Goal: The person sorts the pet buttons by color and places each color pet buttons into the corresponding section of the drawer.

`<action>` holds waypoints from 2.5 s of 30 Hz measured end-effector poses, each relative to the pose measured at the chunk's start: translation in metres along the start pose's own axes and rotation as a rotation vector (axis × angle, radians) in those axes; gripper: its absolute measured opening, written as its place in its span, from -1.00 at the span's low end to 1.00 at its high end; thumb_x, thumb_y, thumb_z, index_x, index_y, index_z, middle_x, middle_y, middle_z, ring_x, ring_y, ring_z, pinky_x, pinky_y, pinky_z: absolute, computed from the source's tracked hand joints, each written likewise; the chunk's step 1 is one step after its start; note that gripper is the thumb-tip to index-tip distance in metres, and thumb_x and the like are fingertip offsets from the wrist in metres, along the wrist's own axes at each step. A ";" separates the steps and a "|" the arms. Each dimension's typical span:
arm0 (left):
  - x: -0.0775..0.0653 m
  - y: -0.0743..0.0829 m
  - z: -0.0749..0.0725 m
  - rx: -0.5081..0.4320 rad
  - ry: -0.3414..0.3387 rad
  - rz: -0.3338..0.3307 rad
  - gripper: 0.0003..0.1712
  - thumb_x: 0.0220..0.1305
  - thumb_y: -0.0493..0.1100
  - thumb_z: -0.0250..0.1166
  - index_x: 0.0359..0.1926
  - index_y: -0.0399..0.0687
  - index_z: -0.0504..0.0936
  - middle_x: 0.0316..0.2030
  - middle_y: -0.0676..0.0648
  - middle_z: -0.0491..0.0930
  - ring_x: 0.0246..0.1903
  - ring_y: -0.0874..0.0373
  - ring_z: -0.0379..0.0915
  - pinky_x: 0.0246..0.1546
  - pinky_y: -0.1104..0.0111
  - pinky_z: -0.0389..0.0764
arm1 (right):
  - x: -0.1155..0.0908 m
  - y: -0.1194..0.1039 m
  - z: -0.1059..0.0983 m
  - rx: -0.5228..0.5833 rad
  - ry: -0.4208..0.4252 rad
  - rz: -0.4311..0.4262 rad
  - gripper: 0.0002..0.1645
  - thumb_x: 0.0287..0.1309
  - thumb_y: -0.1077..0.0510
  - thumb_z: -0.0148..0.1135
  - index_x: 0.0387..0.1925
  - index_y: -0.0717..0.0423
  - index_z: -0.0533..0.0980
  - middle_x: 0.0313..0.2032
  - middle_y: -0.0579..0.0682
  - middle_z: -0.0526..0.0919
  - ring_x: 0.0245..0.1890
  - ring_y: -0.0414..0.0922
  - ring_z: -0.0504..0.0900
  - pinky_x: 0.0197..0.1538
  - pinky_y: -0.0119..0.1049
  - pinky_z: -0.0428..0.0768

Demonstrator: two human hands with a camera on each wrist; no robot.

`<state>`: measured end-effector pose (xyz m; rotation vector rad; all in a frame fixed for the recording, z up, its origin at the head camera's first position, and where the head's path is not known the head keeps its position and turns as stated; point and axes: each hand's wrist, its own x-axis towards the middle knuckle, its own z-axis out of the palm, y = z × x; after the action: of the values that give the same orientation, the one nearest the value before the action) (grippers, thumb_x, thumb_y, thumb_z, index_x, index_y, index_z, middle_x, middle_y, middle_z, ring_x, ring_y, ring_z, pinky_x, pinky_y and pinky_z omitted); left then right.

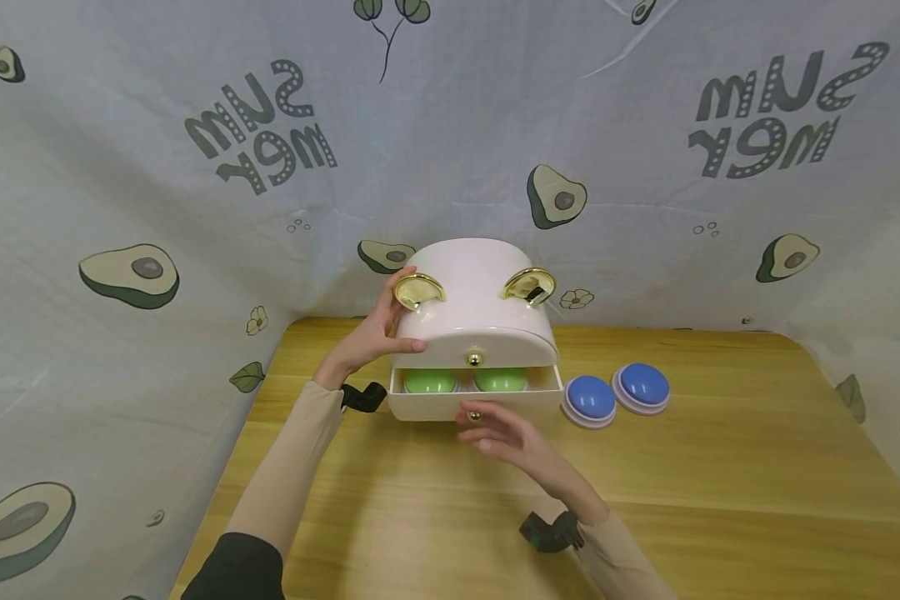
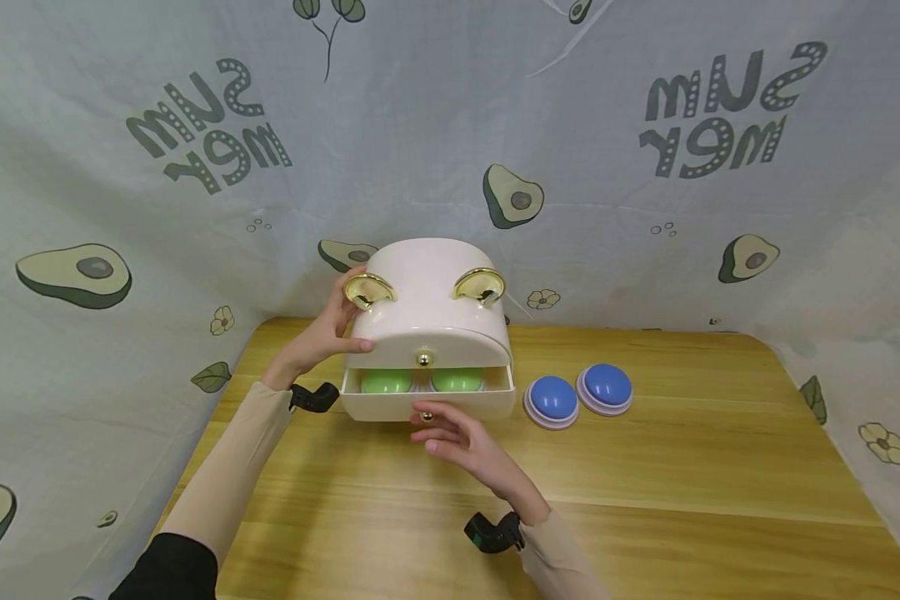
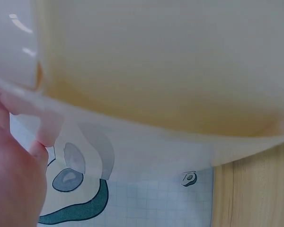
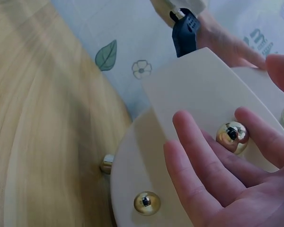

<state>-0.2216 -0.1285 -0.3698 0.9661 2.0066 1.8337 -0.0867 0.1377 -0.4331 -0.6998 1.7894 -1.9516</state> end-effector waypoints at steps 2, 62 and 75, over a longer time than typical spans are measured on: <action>0.000 0.000 0.000 0.011 0.001 -0.001 0.33 -0.14 0.23 0.52 0.44 0.23 -0.25 0.44 -0.09 -0.16 0.42 0.07 -0.21 0.32 -0.02 -0.08 | 0.004 0.001 -0.001 0.004 0.012 -0.008 -0.41 0.35 0.31 0.00 0.37 0.25 0.17 0.25 0.36 0.30 0.16 0.19 0.43 0.12 -0.18 0.46; -0.005 0.024 0.018 -0.009 0.100 0.018 0.25 -0.08 -0.60 0.35 0.44 -0.05 -0.26 0.39 -0.24 -0.03 0.37 0.02 -0.08 0.28 -0.01 0.06 | 0.010 0.022 -0.021 0.045 0.091 -0.105 -0.44 0.36 0.35 -0.04 0.35 0.31 0.15 0.16 0.52 0.32 0.12 0.26 0.44 0.13 0.05 0.41; -0.004 0.016 0.016 -0.018 0.116 0.006 0.28 -0.08 -0.60 0.37 0.46 0.00 -0.27 0.41 -0.20 -0.05 0.39 0.06 -0.11 0.31 0.02 0.02 | 0.000 0.045 -0.023 0.047 0.085 -0.039 -0.44 0.35 0.33 -0.02 0.31 0.42 0.14 0.10 0.63 0.29 0.08 0.32 0.45 0.09 -0.03 0.48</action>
<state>-0.2042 -0.1183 -0.3585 0.8807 2.0507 1.9494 -0.1022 0.1514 -0.4794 -0.6507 1.7854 -2.0704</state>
